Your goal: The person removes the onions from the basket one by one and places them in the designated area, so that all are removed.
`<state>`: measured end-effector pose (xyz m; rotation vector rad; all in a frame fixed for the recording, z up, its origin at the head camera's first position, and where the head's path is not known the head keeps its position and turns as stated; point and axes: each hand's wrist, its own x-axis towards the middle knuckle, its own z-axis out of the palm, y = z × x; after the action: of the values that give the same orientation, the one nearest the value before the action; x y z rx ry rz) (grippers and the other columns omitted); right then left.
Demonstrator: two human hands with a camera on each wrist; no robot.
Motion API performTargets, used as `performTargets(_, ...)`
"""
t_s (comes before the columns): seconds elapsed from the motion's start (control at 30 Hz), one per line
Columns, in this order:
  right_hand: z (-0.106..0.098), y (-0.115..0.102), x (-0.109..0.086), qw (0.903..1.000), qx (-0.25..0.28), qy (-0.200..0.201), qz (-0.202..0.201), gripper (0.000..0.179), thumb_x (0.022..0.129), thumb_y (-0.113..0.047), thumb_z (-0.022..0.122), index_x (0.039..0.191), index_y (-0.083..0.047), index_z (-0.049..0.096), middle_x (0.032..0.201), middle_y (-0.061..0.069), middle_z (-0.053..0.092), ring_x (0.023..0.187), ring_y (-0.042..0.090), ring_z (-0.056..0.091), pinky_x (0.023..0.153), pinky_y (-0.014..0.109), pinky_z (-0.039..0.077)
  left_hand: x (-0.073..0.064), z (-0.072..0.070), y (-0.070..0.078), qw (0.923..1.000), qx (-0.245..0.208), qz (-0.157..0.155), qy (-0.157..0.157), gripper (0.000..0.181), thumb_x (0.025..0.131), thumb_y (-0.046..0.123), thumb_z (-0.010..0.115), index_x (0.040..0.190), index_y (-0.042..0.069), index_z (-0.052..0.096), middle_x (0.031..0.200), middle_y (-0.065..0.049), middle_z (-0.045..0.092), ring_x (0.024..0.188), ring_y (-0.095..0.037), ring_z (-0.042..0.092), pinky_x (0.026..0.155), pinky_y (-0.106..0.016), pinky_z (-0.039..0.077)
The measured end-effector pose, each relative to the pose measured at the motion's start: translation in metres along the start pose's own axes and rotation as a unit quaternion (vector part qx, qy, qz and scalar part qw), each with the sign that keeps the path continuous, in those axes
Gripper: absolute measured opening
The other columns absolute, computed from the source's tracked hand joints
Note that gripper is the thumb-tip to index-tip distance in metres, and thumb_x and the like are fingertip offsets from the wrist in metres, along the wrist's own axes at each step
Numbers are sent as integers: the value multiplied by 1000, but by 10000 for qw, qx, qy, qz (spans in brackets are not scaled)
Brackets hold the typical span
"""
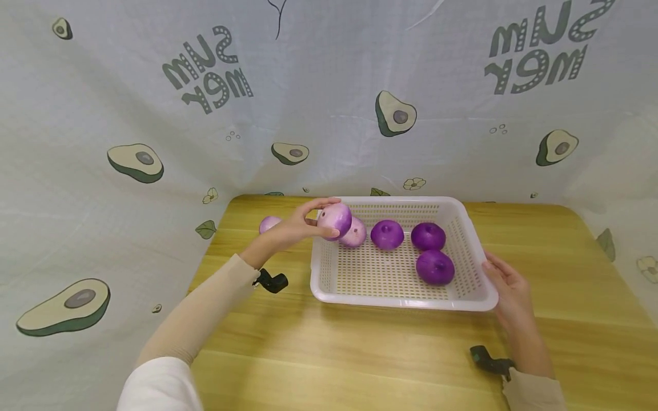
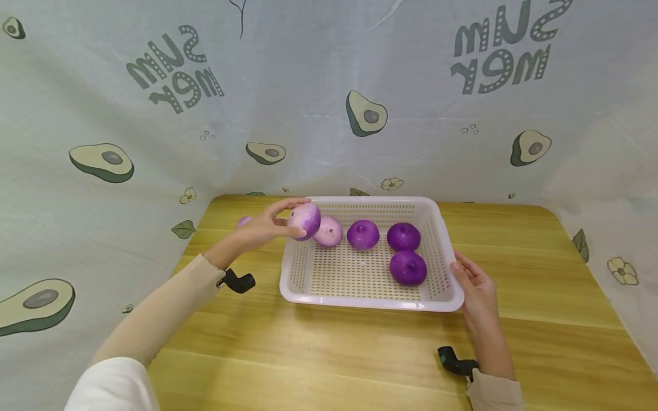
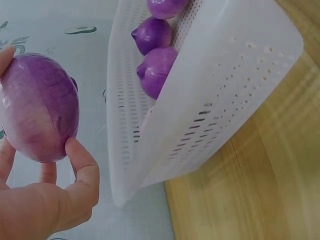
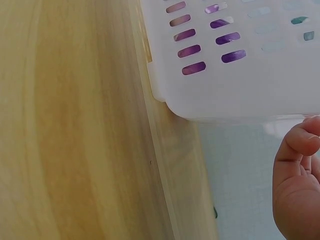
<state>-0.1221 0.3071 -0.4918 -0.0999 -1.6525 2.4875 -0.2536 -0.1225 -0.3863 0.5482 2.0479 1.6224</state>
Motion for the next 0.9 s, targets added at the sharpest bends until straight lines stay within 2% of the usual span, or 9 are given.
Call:
performTargets(0.13, 0, -2, 1, 9999, -38, 42, 97, 30, 101, -5, 57, 126, -15, 69, 101, -1, 71, 90, 11, 70, 72, 25, 58, -9, -13, 1, 9994, -68, -7, 340, 71, 83, 17, 82, 146, 29, 50, 147, 5, 42, 117, -33, 58, 100, -51, 46)
performTargets(0.33, -1, -3, 2, 9997, -68, 64, 223, 30, 101, -6, 57, 127, -17, 69, 104, -3, 71, 92, 10, 69, 73, 25, 58, -20, -31, -1, 9958, 302, 15, 866, 69, 84, 18, 82, 145, 29, 52, 148, 3, 42, 113, -36, 57, 96, -48, 48)
performTargets(0.6, 0, -4, 2, 9996, -55, 110, 258, 30, 101, -6, 58, 125, -17, 70, 105, -4, 72, 92, 8, 69, 72, 24, 58, -35, -50, -9, 9905, 222, -22, 1355, 71, 86, 16, 78, 149, 20, 47, 148, -5, 40, 126, -34, 42, 101, -49, 41)
performTargets(0.73, 0, -3, 2, 9997, -45, 97, 199, 30, 101, -5, 57, 125, -17, 71, 105, -4, 73, 91, 8, 70, 71, 24, 58, -41, -57, -13, 9869, 198, -109, 1598, 71, 85, 16, 79, 149, 22, 48, 148, -7, 38, 124, -37, 42, 100, -52, 42)
performTargets(0.9, 0, -3, 2, 9998, -17, 84, 198, 30, 101, -5, 57, 124, -17, 71, 105, -4, 73, 91, 9, 70, 71, 25, 58, -50, -66, -19, 9823, 222, -7, 1858, 72, 86, 13, 78, 150, 18, 46, 150, -8, 37, 130, -31, 38, 103, -49, 40)
